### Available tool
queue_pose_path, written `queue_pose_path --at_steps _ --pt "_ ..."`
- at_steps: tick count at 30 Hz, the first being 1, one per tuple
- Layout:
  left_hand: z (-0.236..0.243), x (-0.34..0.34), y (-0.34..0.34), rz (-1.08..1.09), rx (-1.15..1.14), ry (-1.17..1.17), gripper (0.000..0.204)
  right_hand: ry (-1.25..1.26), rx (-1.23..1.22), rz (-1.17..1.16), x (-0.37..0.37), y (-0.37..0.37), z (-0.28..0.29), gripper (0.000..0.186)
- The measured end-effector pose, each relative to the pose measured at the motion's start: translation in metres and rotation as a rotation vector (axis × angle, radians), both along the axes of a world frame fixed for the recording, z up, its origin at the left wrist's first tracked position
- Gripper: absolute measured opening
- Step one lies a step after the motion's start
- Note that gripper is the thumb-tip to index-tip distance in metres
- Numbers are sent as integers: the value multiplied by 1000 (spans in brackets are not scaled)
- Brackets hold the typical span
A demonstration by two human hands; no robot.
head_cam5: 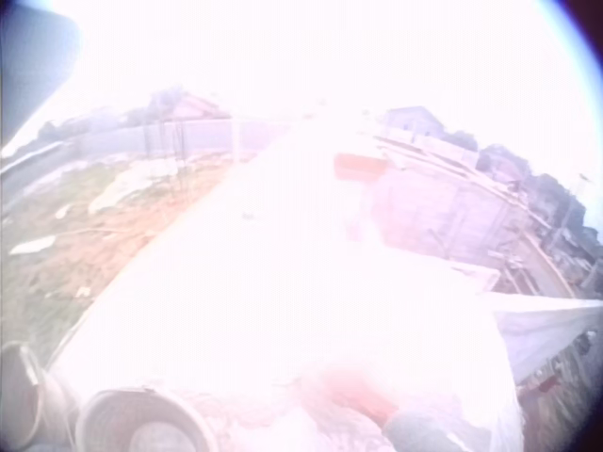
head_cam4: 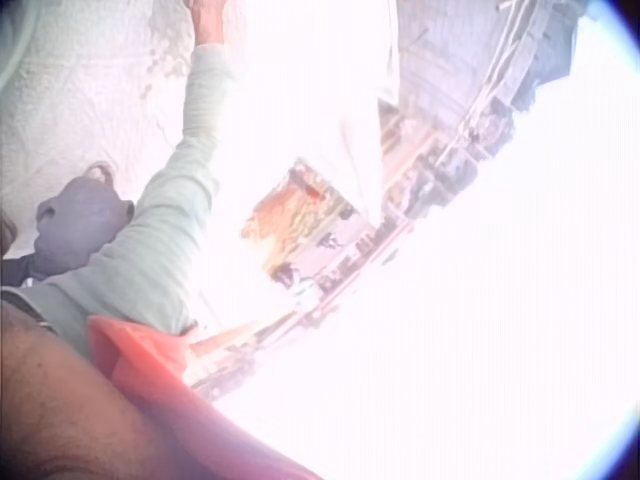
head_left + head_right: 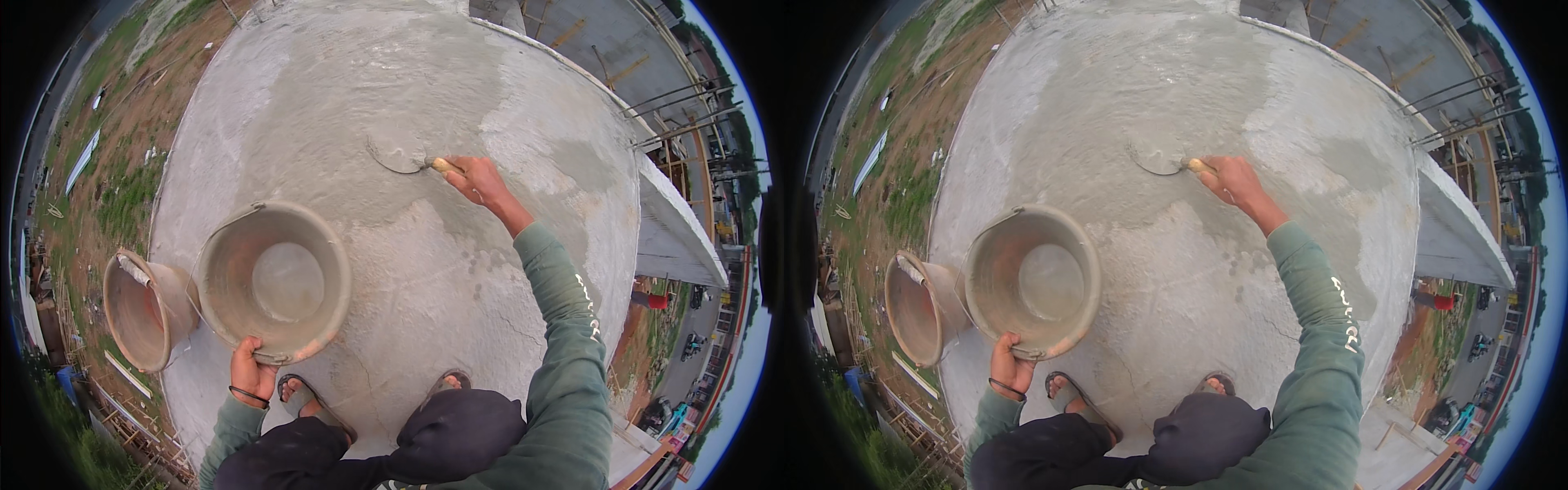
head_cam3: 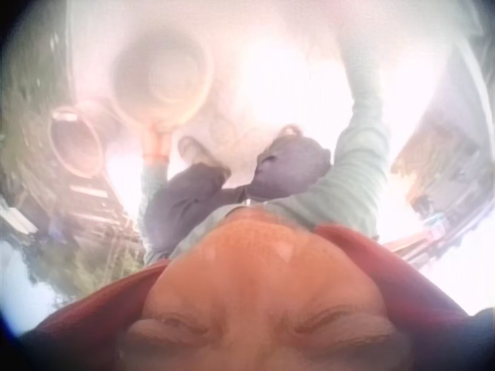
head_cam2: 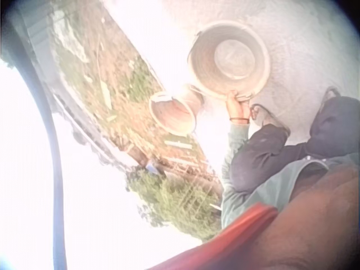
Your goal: The person smooths a wet concrete surface on a rooftop using a trowel. They repeatedly scoop water from a bucket and spread it across the concrete to aid in leveling and finishing the surface.
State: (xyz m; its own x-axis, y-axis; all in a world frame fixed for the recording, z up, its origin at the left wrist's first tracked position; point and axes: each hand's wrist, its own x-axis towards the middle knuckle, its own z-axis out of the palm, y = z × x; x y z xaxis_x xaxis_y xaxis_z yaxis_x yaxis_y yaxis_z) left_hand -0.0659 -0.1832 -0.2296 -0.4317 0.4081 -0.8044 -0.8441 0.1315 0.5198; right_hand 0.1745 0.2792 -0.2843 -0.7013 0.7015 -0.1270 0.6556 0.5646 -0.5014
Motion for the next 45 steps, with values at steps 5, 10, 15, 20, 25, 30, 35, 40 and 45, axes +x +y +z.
queue_pose_path --at_steps 5,10,15,20,25,30,35,40,45 --pt "-2 -1 -4 -1 43 -18 31 -53 -2 15 13 -40 -3 37" --pt "-3 0 -2 -12 56 -39 31 -24 178 -418 54 -3 -6 35" --pt "-5 1 -4 -25 63 -20 31 80 -37 -482 60 -33 -8 33" --pt "-4 11 -14 44 66 -47 35 116 -153 -196 -34 -94 -9 29" --pt "13 16 -42 -10 126 -220 41 45 -138 134 -98 -125 -10 29" --pt "13 22 -65 21 77 -124 51 60 85 -67 -89 -86 -14 24" --pt "13 29 -75 5 6 -15 41 17 140 -336 -123 -61 -17 27" --pt "12 29 -72 -12 -10 42 40 26 78 18 -193 -105 -20 27" --pt "7 27 -74 -3 21 6 47 44 237 -209 -235 -63 -5 26"
